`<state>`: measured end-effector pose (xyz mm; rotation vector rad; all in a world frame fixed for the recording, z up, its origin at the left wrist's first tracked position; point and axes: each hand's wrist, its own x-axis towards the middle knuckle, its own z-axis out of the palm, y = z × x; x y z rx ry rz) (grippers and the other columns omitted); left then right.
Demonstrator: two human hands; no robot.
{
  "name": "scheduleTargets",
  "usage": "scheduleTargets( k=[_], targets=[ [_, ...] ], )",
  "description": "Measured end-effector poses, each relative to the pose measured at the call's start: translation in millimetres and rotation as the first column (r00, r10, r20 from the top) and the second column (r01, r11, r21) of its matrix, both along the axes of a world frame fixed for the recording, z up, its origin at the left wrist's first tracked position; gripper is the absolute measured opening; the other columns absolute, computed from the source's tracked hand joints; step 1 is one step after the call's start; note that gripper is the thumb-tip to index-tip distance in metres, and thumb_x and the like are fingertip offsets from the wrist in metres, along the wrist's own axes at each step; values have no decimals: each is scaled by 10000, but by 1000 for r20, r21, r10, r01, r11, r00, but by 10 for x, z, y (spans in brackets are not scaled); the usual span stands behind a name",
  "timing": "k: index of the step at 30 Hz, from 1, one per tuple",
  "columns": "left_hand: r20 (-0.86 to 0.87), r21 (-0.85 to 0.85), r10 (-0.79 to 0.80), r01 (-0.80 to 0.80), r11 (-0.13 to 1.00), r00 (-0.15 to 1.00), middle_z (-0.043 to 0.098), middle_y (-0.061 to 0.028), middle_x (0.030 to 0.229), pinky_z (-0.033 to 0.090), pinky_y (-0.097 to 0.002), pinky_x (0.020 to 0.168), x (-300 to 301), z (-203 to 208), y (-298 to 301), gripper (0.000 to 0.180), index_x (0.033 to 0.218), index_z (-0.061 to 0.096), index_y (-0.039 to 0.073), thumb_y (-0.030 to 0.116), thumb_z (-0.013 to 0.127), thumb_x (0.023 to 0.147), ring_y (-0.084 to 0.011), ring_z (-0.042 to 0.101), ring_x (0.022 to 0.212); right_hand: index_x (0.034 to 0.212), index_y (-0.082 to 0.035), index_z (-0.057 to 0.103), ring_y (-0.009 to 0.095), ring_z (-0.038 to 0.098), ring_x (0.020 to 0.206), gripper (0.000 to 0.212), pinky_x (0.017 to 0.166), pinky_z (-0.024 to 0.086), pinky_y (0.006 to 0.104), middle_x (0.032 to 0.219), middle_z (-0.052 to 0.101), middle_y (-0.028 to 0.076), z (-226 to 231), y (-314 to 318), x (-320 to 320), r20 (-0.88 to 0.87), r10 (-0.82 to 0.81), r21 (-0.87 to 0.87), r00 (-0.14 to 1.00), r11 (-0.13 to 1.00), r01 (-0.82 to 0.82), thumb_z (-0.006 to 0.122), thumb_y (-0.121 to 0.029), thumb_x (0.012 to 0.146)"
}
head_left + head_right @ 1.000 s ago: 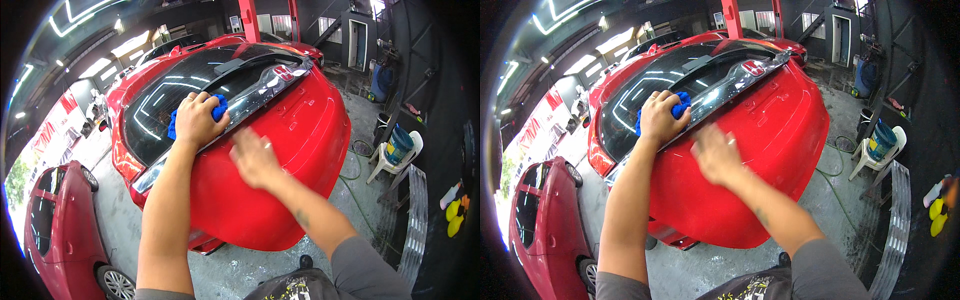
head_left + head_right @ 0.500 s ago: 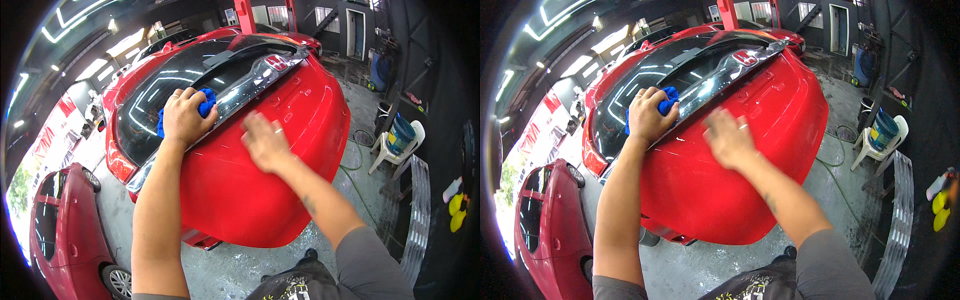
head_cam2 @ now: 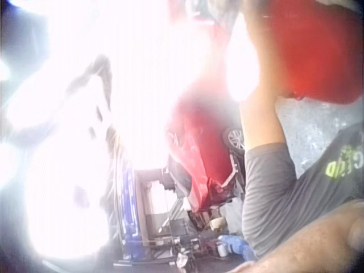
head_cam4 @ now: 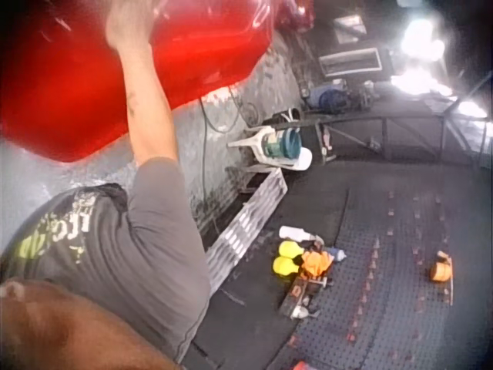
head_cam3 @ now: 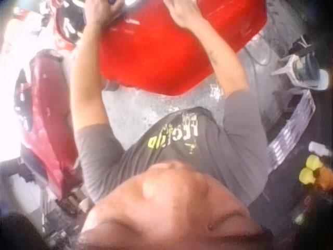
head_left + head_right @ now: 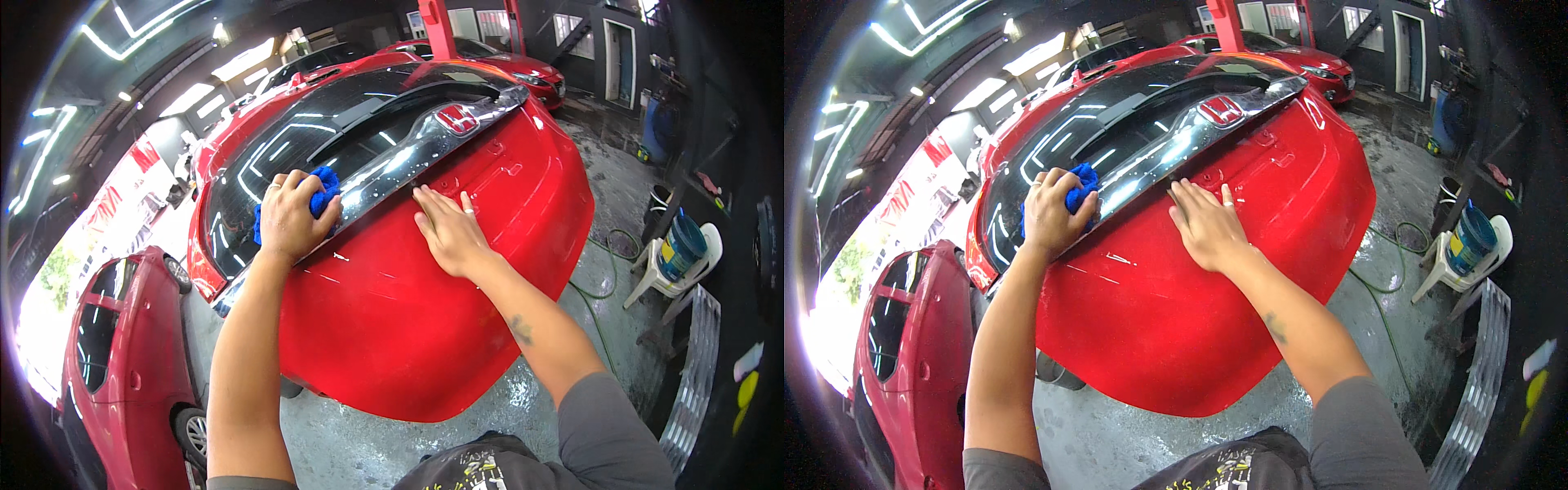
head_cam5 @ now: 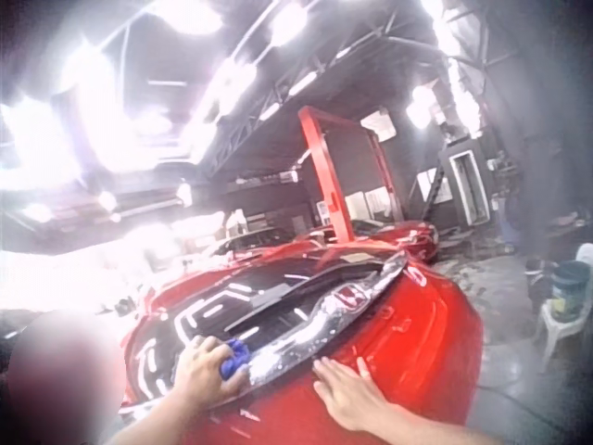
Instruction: The person scrubs the rear trunk of a red Honda with a green abrasive pad while holding a blue microfiber cloth. They repeatedly dip the pad into a bucket of water and continue scrubbing the surface in circular and linear motions.
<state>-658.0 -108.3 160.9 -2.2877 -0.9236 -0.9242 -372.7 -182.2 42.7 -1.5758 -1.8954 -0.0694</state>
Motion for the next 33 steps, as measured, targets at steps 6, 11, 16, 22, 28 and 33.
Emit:
scheduleTargets(
  k=[6, 11, 16, 22, 28, 33],
  targets=[
    [27, 33, 28, -29, 999, 999, 715, -136, 1042, 551, -511, 943, 56, -45, -1, 310, 958, 751, 98, 392, 839, 908, -387, 668, 1045, 1706, -17, 421, 357, 358, 1681, 659, 1369, 239, 633, 1806, 382, 197, -729, -503, 195, 122, 93, 61, 988, 993, -101, 531, -392, 1174],
    [37, 39, 21, -23, 999, 999, 737, -129, 1052, 567, -513, 939, 167, -35, 22, 280, 947, 747, 97, 339, 864, 868, -393, 690, 1031, 1699, 20, 409, 367, 336, 1690, 697, 1363, 246, 648, 1805, 373, 220, -314, 139, 135, 127, 17, 134, 992, 990, -34, 532, -418, 1171],
    [33, 27, 47, -48, 998, 998, 736, -120, 1054, 561, -511, 928, 120, -60, -1, 277, 939, 739, 100, 337, 864, 866, -393, 682, 1029, 1697, 21, 416, 364, 333, 1691, 703, 1357, 244, 667, 1804, 371, 232, -480, -139, 235, 134, 68, 123, 989, 989, -85, 528, -431, 1171],
    [33, 108, 47, -51, 993, 998, 731, -123, 1032, 560, -497, 945, 179, -98, 56, 264, 924, 740, 104, 332, 862, 870, -389, 681, 1033, 1672, 26, 454, 352, 406, 1649, 696, 1356, 253, 665, 1761, 444, 213, -388, 24, 299, 149, 36, 169, 988, 984, -61, 514, -455, 1172],
    [35, 49, 95, -97, 994, 995, 736, -128, 1036, 563, -504, 940, 122, -48, -4, 287, 926, 750, 107, 367, 856, 865, -396, 684, 1040, 1642, 50, 485, 372, 436, 1623, 671, 1370, 266, 609, 1715, 491, 245, -431, 189, 305, 103, 154, 238, 983, 955, -175, 521, -426, 1170],
    [49, 64, 53, -56, 996, 997, 735, -138, 1030, 567, -515, 945, 115, -48, 5, 285, 932, 757, 102, 369, 844, 882, -405, 692, 1032, 1625, 49, 509, 369, 402, 1648, 680, 1345, 285, 609, 1718, 490, 250, -464, 45, -285, 116, -29, 281, 993, 960, -4, 555, -431, 1145]
  ],
)
